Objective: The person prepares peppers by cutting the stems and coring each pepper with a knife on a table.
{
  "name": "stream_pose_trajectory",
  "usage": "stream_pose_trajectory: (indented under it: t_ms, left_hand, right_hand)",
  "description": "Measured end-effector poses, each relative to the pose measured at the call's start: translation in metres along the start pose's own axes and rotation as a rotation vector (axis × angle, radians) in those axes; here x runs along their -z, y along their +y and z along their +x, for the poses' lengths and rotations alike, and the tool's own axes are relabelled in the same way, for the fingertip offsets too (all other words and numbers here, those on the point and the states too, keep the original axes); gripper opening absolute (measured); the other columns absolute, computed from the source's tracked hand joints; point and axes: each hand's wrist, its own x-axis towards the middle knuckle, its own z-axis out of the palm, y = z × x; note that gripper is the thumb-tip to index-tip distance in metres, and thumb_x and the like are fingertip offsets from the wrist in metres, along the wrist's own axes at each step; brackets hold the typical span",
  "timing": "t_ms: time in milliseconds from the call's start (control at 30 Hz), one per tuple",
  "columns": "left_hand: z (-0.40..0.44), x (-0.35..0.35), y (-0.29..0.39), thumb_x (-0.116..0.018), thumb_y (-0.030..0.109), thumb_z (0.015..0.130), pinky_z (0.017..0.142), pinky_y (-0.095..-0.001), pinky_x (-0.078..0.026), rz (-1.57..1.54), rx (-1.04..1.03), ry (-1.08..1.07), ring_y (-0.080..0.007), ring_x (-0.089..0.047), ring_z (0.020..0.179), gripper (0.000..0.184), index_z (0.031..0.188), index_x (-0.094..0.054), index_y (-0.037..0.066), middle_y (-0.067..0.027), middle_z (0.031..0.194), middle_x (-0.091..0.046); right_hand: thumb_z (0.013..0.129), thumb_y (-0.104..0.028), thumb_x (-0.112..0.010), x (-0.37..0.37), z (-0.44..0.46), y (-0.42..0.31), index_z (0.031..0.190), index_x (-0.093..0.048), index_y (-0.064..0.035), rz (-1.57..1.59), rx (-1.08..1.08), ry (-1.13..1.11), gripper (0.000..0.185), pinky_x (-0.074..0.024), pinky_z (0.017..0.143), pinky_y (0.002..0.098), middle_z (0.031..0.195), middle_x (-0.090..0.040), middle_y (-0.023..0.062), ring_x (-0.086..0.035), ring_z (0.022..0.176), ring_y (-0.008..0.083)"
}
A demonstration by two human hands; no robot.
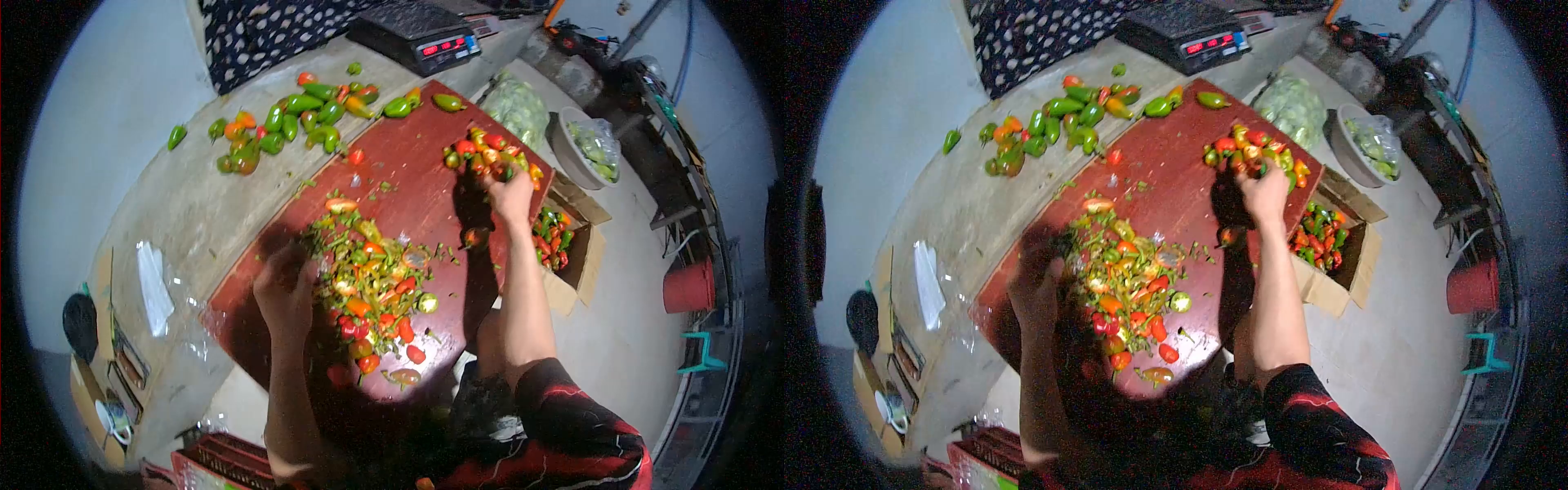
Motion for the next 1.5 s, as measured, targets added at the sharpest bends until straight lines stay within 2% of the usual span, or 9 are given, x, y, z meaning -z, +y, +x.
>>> stream_pose_trajectory:
  t_ms: [233, 300, 433, 500, 633, 767, 933, 1300, 1500]
  left_hand:
    - [0.008, 0.019, -0.015, -0.07, 0.007, 0.086, 0.081, -0.029, -0.053, -0.139, 0.119, 0.089, -0.016, -0.067, 0.088, 0.021, 0.104, -0.068, -0.003, -0.0098, 0.095, -0.071]
    - [0.008, 0.018, -0.014, -0.07, 0.008, 0.086, 0.081, -0.029, -0.053, -0.18, 0.147, 0.093, -0.0156, -0.067, 0.088, 0.021, 0.104, -0.068, -0.003, -0.0095, 0.095, -0.071]
    - [0.011, 0.019, -0.01, -0.07, 0.009, 0.085, 0.081, -0.029, -0.053, -0.164, 0.169, 0.104, -0.0148, -0.067, 0.086, 0.022, 0.104, -0.068, -0.003, -0.0087, 0.095, -0.071]
    - [0.013, 0.022, -0.01, -0.07, 0.009, 0.086, 0.081, -0.0287, -0.053, -0.187, 0.178, 0.115, -0.0144, -0.067, 0.086, 0.022, 0.104, -0.068, -0.003, -0.0086, 0.095, -0.071]
    - [0.016, 0.027, -0.005, -0.07, 0.009, 0.086, 0.08, -0.0279, -0.052, -0.153, 0.199, 0.133, -0.0134, -0.066, 0.085, 0.021, 0.102, -0.069, -0.004, -0.008, 0.091, -0.071]
    - [0.017, 0.029, -0.004, -0.07, 0.009, 0.086, 0.08, -0.0276, -0.052, -0.199, 0.236, 0.139, -0.0133, -0.066, 0.085, 0.02, 0.101, -0.069, -0.004, -0.0081, 0.091, -0.071]
    - [0.02, 0.031, -0.007, -0.071, 0.01, 0.087, 0.082, -0.0286, -0.052, -0.209, 0.207, 0.129, -0.0139, -0.067, 0.086, 0.02, 0.101, -0.07, -0.004, -0.0081, 0.091, -0.072]
    - [0.023, 0.03, -0.004, -0.071, 0.011, 0.087, 0.08, -0.0282, -0.053, -0.1, 0.212, 0.081, -0.0138, -0.067, 0.085, 0.02, 0.101, -0.07, -0.004, -0.0092, 0.091, -0.072]
    - [0.023, 0.025, -0.018, -0.07, 0.008, 0.088, 0.078, -0.0274, -0.052, -0.183, 0.2, 0.074, -0.013, -0.066, 0.084, 0.02, 0.104, -0.067, -0.004, -0.0092, 0.093, -0.071]
  right_hand:
    - [0.077, -0.011, -0.075, -0.006, -0.002, 0.003, 0.126, -0.063, -0.002, -0.169, -0.072, -0.184, 0.052, -0.0537, 0.084, 0.0415, 0.096, -0.071, 0.0252, -0.07, 0.092, 0.0363]
    - [0.079, -0.01, -0.073, -0.022, -0.003, 0.019, 0.116, -0.067, -0.0041, -0.188, 0.092, -0.104, 0.038, -0.0528, 0.073, 0.039, 0.083, -0.071, 0.0209, -0.071, 0.078, 0.0296]
    - [0.079, -0.012, -0.073, -0.02, -0.008, 0.003, 0.125, -0.064, -0.0029, -0.182, 0.043, -0.179, 0.047, -0.052, 0.089, 0.0422, 0.103, -0.069, 0.0273, -0.068, 0.101, 0.0379]
    - [0.079, -0.013, -0.074, -0.021, -0.011, -0.011, 0.123, -0.065, -0.0022, -0.18, 0.103, -0.165, 0.046, -0.0526, 0.086, 0.0426, 0.097, -0.07, 0.0262, -0.069, 0.095, 0.036]
    - [0.076, -0.021, -0.079, -0.014, -0.022, -0.041, 0.116, -0.067, -0.0007, -0.138, 0.141, -0.325, 0.046, -0.0528, 0.079, 0.0433, 0.087, -0.069, 0.0257, -0.069, 0.085, 0.0323]
    - [0.063, -0.039, -0.091, -0.017, -0.018, -0.026, 0.092, -0.068, 0.0049, -0.383, 0.049, -0.847, 0.058, -0.0543, 0.079, 0.0424, 0.091, -0.072, 0.0187, -0.07, 0.088, 0.03]
    - [0.061, -0.024, -0.092, -0.008, -0.027, -0.049, 0.094, -0.07, 0.0021, -0.33, 0.103, -1.002, 0.048, -0.0549, 0.076, 0.0401, 0.087, -0.073, 0.0158, -0.071, 0.082, 0.0246]
    - [0.066, -0.013, -0.082, -0.005, -0.031, -0.052, 0.096, -0.069, 0.0065, -0.399, 0.059, -0.947, 0.038, -0.0564, 0.067, 0.0392, 0.083, -0.073, 0.0177, -0.072, 0.076, 0.0237]
    - [0.074, -0.02, -0.073, -0.017, -0.02, -0.021, 0.085, -0.066, 0.0074, -0.35, 0.128, -0.543, 0.031, -0.0526, 0.067, 0.041, 0.07, -0.067, 0.0195, -0.068, 0.069, 0.025]
